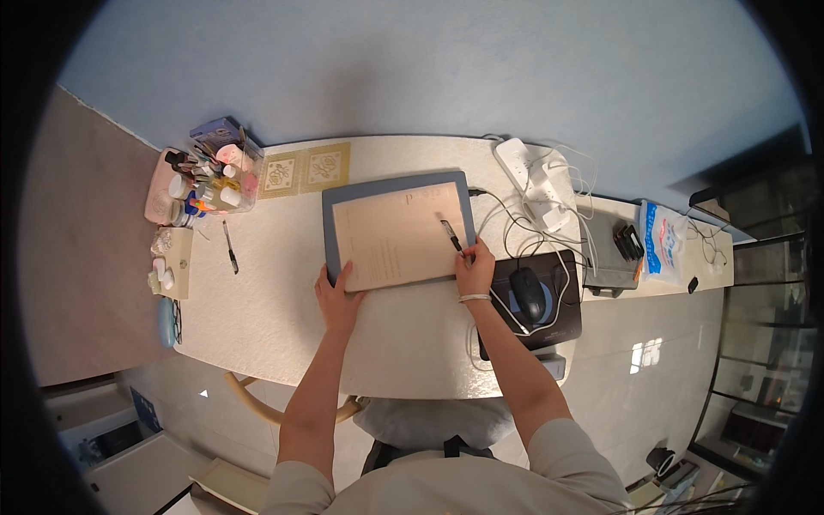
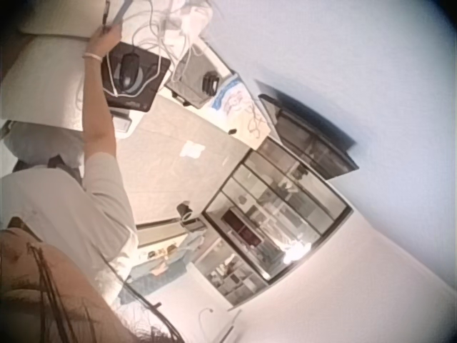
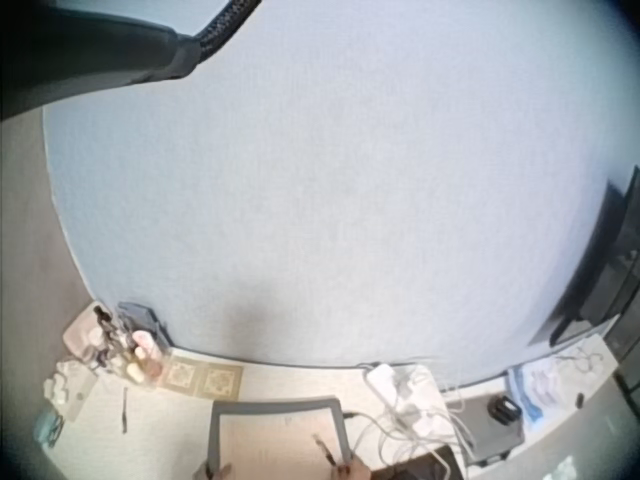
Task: The person washes a bowl in a bathroom sink, pours the rinse water into a toilet, and then moves to a desk to place a notebook next to a laptop.
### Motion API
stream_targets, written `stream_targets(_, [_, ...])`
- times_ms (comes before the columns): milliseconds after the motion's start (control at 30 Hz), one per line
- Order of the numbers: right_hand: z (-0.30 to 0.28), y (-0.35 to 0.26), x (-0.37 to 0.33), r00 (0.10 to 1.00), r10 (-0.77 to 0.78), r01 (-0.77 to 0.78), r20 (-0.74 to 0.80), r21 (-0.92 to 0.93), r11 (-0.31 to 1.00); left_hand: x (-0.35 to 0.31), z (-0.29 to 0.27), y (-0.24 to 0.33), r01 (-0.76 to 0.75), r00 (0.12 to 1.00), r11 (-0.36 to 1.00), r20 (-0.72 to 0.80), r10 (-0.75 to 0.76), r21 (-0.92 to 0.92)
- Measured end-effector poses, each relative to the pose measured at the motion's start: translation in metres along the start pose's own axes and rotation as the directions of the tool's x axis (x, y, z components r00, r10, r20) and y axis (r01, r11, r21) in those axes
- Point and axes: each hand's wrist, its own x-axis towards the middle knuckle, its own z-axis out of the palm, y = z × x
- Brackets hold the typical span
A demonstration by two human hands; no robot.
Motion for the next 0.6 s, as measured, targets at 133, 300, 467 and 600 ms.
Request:
stream_targets(133, [0.006, 0.004, 0.000, 0.981, 0.191, -0.192, 0.026, 0.253, 0.948, 0.004, -0.001, -0.005, -0.042, 0.999, 0.999, -0.001, 0.042, 0.003])
stream_targets(300, [0.013, 0.006, 0.003, 0.990, 0.116, -0.103, -0.079, 0.149, 0.983, 0.028, -0.002, -0.009, -0.123, 0.992, 0.992, -0.007, 0.123, 0.026])
stream_targets(467, [0.017, 0.012, 0.014, 0.976, 0.216, -0.210, -0.019, 0.173, 0.962, 0.047, 0.000, -0.013, -0.173, 0.985, 0.985, 0.003, 0.173, 0.006])
stream_targets(600, [0.010, 0.003, 0.033, 0.990, 0.035, -0.049, -0.139, -0.098, 0.994, 0.048, 0.001, -0.010, -0.150, 0.989, 0.989, 0.004, 0.150, -0.009])
